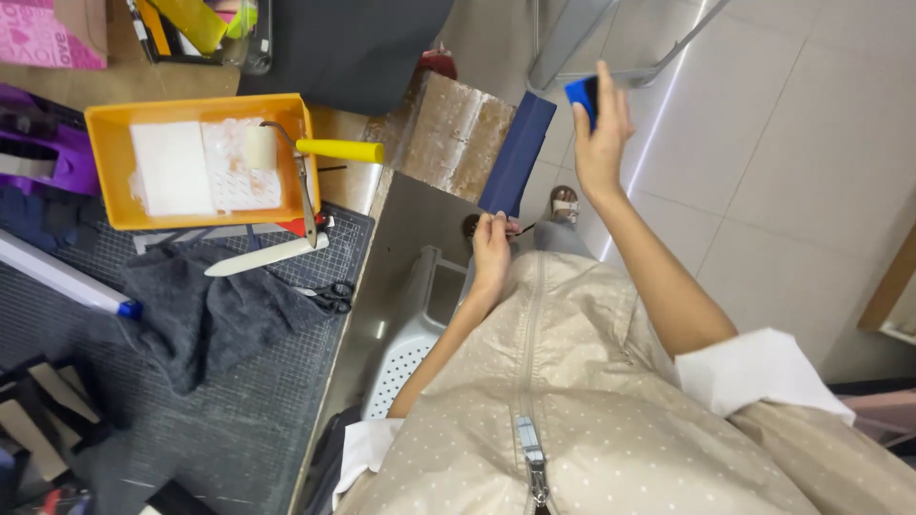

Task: Applying glue to a surface with a roller and smoothing a piece of paper over it to cover a structure.

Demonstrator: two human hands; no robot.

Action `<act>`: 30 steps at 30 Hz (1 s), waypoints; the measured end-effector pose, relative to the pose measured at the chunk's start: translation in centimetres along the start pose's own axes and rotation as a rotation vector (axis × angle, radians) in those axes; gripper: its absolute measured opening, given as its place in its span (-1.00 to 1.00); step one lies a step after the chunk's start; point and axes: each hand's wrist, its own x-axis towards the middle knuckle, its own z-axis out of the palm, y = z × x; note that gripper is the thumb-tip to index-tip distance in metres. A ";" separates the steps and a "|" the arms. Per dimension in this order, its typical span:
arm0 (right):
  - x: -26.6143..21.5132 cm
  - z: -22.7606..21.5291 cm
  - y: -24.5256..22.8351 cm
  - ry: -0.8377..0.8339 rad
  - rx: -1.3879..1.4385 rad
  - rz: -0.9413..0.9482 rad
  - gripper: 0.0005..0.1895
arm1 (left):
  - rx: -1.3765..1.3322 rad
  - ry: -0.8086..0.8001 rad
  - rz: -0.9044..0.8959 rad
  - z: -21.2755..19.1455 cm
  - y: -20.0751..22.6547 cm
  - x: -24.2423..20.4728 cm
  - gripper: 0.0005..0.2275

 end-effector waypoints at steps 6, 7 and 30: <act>-7.3 0.3 -1.6 -0.053 1.074 0.932 -0.66 | 0.414 0.183 0.362 -0.2 7.4 -1.2 -0.74; -8.7 0.1 -1.7 -0.294 1.162 1.018 -0.44 | 0.470 0.160 0.556 0.0 7.9 -0.7 -0.79; -12.4 2.4 -0.2 -0.460 1.238 0.782 -0.89 | 1.584 -0.490 0.934 4.6 8.2 9.0 -0.46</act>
